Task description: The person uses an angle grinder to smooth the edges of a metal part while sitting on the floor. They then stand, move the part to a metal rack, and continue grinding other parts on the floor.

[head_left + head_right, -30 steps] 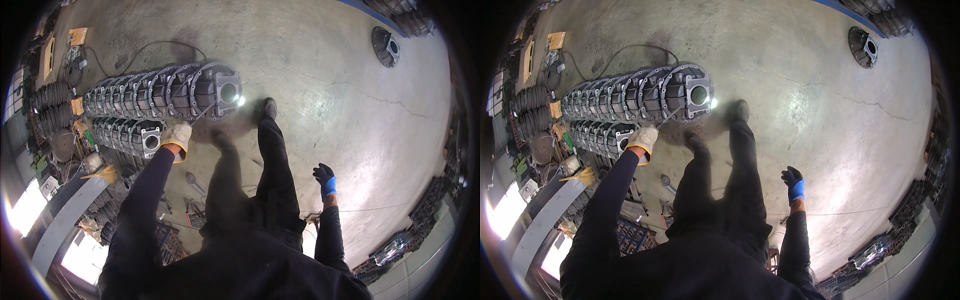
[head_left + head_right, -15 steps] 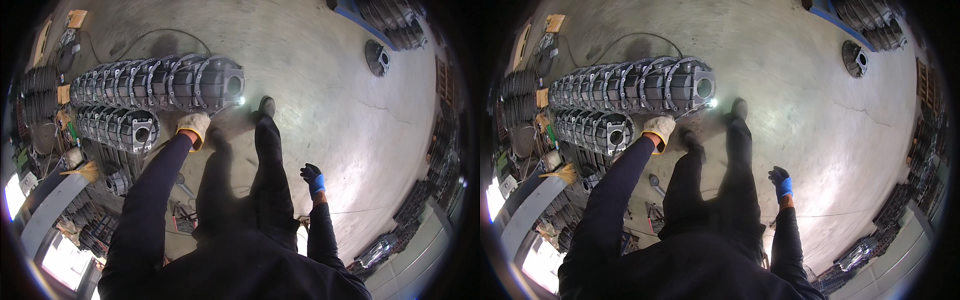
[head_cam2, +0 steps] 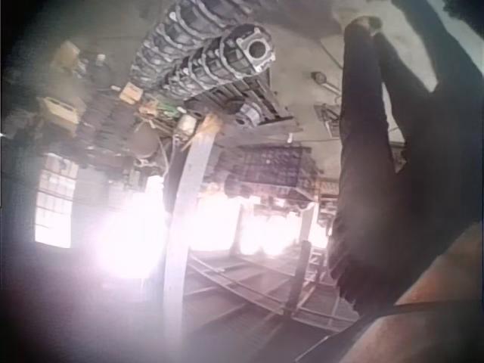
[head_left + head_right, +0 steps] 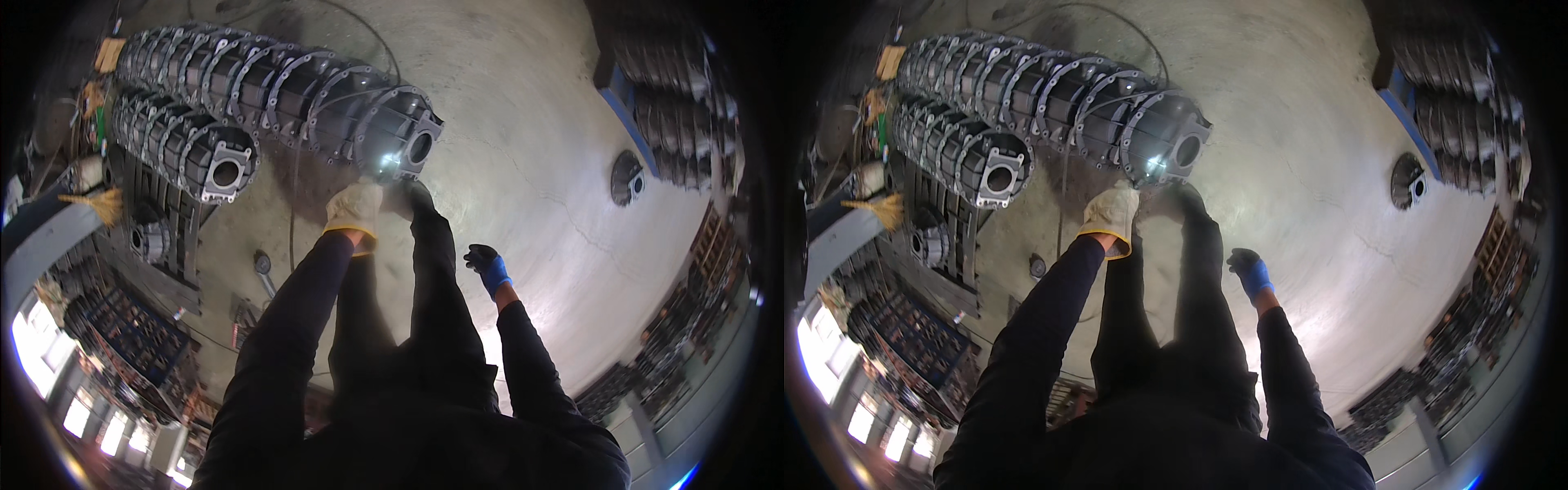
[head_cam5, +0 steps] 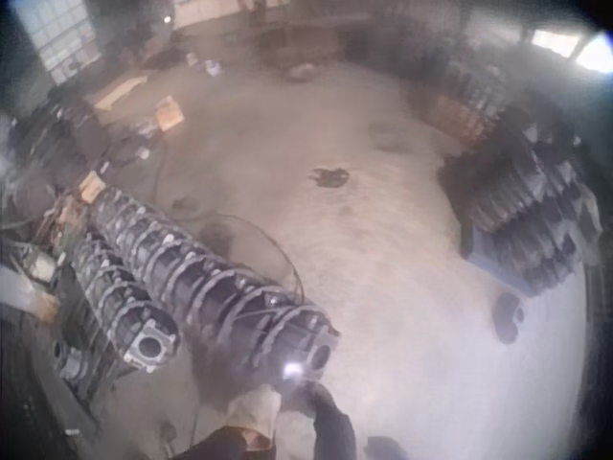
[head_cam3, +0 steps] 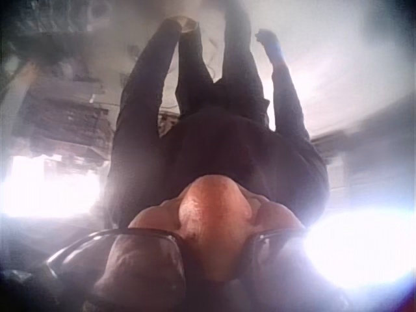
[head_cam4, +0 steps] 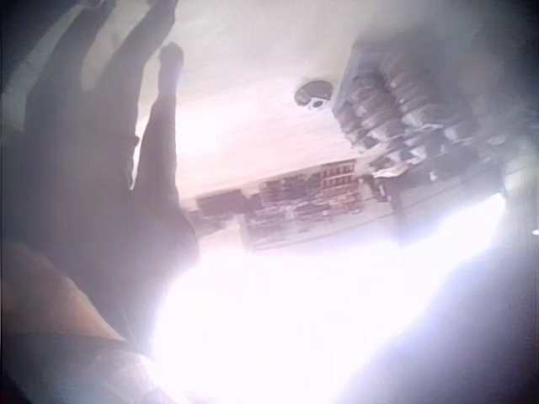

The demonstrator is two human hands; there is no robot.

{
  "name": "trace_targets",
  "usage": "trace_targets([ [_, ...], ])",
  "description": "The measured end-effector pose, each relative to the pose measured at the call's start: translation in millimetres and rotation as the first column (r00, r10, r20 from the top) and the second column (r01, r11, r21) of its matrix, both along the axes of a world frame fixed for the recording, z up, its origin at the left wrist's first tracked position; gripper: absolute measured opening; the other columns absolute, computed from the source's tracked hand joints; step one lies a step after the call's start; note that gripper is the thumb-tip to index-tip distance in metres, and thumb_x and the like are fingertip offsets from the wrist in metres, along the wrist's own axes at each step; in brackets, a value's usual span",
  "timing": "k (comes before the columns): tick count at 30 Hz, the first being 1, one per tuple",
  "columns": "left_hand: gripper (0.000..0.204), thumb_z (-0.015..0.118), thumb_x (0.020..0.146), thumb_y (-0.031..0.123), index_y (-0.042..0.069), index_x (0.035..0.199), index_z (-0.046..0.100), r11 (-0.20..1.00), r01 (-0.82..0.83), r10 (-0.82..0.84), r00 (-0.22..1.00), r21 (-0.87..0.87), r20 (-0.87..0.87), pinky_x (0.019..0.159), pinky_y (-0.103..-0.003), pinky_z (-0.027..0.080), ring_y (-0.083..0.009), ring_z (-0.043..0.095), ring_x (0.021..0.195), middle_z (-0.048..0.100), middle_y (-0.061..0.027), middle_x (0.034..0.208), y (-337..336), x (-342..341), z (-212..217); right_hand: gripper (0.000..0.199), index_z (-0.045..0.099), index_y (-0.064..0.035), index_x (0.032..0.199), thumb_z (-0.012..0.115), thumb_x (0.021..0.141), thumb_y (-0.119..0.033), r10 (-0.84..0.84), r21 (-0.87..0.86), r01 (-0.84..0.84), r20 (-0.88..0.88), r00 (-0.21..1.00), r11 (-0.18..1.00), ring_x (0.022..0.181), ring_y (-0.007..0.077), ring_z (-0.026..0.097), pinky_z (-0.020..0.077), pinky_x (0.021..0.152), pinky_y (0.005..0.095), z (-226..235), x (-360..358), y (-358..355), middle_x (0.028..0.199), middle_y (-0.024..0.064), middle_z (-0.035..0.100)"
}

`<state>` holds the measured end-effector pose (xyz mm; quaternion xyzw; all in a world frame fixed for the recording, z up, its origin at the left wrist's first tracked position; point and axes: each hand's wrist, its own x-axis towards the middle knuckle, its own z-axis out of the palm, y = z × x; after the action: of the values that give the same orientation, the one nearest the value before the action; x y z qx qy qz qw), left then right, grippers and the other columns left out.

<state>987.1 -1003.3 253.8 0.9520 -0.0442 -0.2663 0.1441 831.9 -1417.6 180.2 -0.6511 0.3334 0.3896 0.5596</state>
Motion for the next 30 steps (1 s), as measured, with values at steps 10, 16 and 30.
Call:
trace_targets([
  [10, 0.038, 0.058, 0.104, 0.017, -0.001, 0.137, 0.060, 0.012, -0.803, 0.854, 0.317, -0.596, -0.411, 0.093, -0.040, 0.057, -0.0275, 0.070, 0.112, 0.071, -0.0164, 0.125, 80.9, -129.2, 15.4, 0.041, 0.069, -0.0223, 0.134, 0.066, 0.096, -0.038, 0.329, 0.084, -0.328, 0.008, 0.944, 0.941, 0.092, 0.0180, 0.070, 0.0469, 0.075, 0.0374, -273.8, 190.7, 67.6, 0.118, 0.0005, 0.076],
  [16, 0.033, 0.060, 0.098, 0.006, 0.008, 0.131, 0.062, -0.505, -0.394, 0.862, -0.195, -0.768, -0.467, 0.098, -0.038, 0.054, -0.0198, 0.064, 0.102, 0.062, -0.0057, 0.110, 117.3, -215.2, 91.8, 0.062, 0.061, -0.0208, 0.147, 0.062, 0.098, -0.059, -0.120, 0.048, 0.121, -0.014, 0.993, 0.991, 0.123, 0.0232, 0.062, 0.0444, 0.104, 0.0448, -366.3, 246.0, 147.3, 0.139, 0.0030, 0.069],
  [30, 0.036, 0.053, 0.110, 0.033, 0.009, 0.136, 0.057, -0.307, 0.206, 0.856, -0.367, -0.929, -0.364, 0.120, -0.039, 0.039, -0.0212, 0.056, 0.128, 0.061, -0.0066, 0.133, 223.0, -345.4, 192.9, 0.089, 0.041, -0.0138, 0.161, 0.053, 0.094, -0.072, 0.138, 0.175, -0.126, -0.058, 0.989, 0.976, 0.143, 0.0289, 0.047, 0.0361, 0.121, 0.0458, -169.2, 294.0, 165.8, 0.159, 0.0087, 0.047],
])
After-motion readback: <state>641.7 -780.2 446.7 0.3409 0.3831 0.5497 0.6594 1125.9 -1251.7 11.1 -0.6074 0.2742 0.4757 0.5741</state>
